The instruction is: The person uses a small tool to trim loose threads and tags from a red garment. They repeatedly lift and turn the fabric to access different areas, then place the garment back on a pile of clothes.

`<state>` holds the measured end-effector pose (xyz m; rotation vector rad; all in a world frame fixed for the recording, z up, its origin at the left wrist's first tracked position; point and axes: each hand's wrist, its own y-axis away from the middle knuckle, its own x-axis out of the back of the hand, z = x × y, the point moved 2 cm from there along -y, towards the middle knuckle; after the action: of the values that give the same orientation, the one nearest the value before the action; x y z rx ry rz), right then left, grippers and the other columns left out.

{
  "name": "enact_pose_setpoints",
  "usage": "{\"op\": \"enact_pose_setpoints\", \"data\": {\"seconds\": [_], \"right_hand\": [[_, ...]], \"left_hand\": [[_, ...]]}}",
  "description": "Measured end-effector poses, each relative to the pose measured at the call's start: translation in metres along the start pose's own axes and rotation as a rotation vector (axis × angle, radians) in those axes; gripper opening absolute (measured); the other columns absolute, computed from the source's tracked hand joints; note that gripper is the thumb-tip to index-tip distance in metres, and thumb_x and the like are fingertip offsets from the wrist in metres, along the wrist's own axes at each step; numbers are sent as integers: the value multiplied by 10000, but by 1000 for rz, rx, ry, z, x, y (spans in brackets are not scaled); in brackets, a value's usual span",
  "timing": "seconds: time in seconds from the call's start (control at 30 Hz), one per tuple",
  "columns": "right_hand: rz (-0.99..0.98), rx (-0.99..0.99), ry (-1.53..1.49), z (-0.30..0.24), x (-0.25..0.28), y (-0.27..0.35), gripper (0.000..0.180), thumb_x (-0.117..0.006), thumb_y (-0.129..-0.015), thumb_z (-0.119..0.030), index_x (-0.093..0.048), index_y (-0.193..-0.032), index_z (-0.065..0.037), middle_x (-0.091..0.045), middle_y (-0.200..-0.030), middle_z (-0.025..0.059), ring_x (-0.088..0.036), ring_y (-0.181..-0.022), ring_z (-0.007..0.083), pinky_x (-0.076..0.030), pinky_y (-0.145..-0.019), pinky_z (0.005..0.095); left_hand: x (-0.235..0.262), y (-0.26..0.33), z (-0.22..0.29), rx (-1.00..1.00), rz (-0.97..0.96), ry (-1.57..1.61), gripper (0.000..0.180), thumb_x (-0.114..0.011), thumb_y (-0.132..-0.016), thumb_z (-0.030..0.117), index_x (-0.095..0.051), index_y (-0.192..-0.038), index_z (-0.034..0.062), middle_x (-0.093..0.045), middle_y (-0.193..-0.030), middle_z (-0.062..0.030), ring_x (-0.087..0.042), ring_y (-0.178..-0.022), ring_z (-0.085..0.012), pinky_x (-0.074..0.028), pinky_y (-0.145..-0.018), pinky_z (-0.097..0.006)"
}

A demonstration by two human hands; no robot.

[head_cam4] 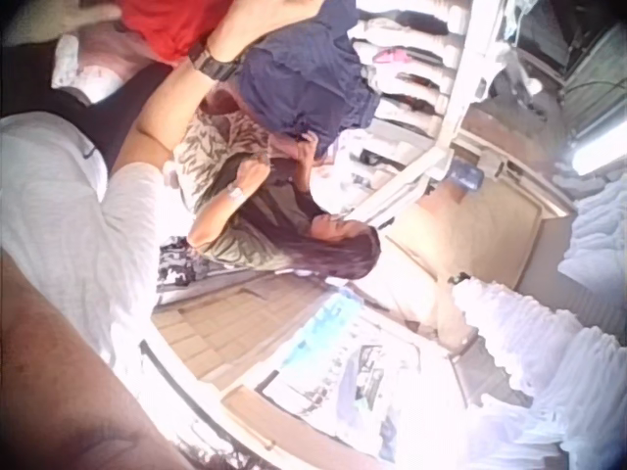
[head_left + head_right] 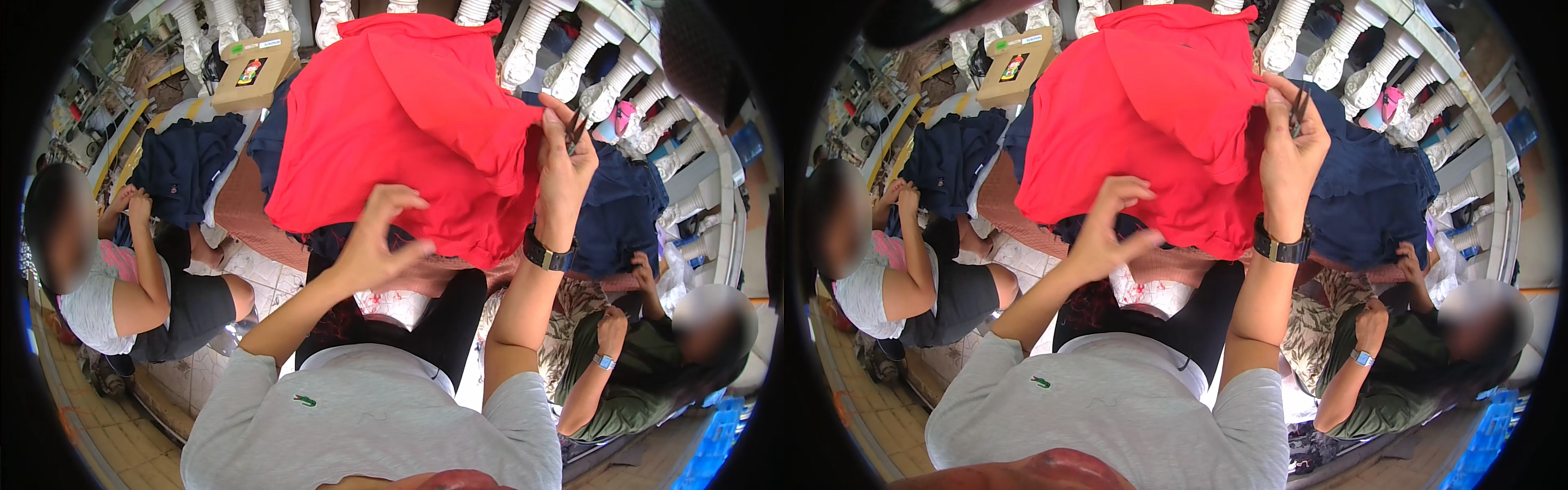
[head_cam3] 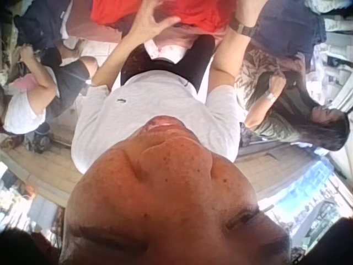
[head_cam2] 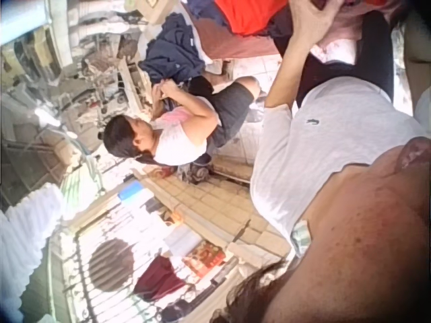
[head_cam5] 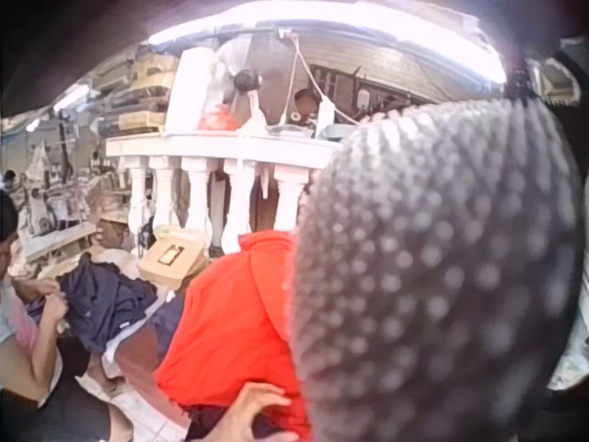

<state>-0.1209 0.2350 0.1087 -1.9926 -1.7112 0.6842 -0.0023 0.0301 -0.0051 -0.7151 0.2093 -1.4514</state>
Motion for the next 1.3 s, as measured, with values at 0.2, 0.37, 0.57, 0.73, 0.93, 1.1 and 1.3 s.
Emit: {"op": "enact_pose_setpoints", "data": {"seconds": [0.2,0.37,0.57,0.73,0.93,1.1,1.3], "right_hand": [[-94,91,65,-1,-20,-38,223,-671,-894,-53,-724,-1102,9,-718,-934,40,-619,-871,82,-485,-828,247],[-45,407,202,-28,-46,-105,376,-746,-873,-152,-688,-1224,-32,-732,-1033,73,-658,-920,126,-511,-859,266],[-195,543,520,31,-55,-190,454,-728,-891,-302,-665,-1257,-41,-739,-987,90,-665,-905,153,-517,-853,305],[-371,175,448,48,-74,-100,346,-742,-874,-295,-724,-1091,-26,-735,-870,67,-636,-810,118,-497,-727,283],[-601,-36,132,-4,-91,21,154,-728,-892,-87,-736,-1035,-31,-698,-965,-2,-575,-792,44,-425,-627,203],[-545,-63,98,5,-105,44,214,-723,-863,-33,-717,-1077,-26,-691,-1045,25,-552,-742,54,-410,-575,225],[15,79,365,31,-71,26,187,-759,-853,-93,-707,-1013,-11,-695,-921,37,-501,-638,48,-387,-543,239]], "left_hand": [[-4,4,-36,-186,133,-306,237,-653,-719,-90,-638,-906,54,-598,-1173,-104,-566,-1058,-321,-441,-951,-412],[77,-45,1,-162,534,-287,332,-596,-682,-124,-741,-906,73,-517,-904,-37,-523,-829,-153,-439,-724,-273],[134,-105,-9,206,438,276,196,-583,-939,49,-703,-1093,36,-497,-650,64,-449,-542,-26,-326,-507,-186],[145,-70,-44,382,449,255,246,-581,-995,154,-693,-1179,35,-694,-789,-5,-641,-646,-65,-480,-573,-193],[122,-66,-16,213,367,575,398,-509,-1024,122,-523,-1414,44,-657,-1205,-72,-650,-973,-108,-534,-839,-255],[102,-62,3,-14,398,460,545,-582,-955,-32,-411,-1472,11,-415,-1495,-149,-641,-1048,-151,-516,-901,-289],[112,-59,7,-51,480,457,727,-634,-863,-93,-332,-1520,-20,-346,-1547,-155,-578,-911,-75,-495,-900,-259]]}}
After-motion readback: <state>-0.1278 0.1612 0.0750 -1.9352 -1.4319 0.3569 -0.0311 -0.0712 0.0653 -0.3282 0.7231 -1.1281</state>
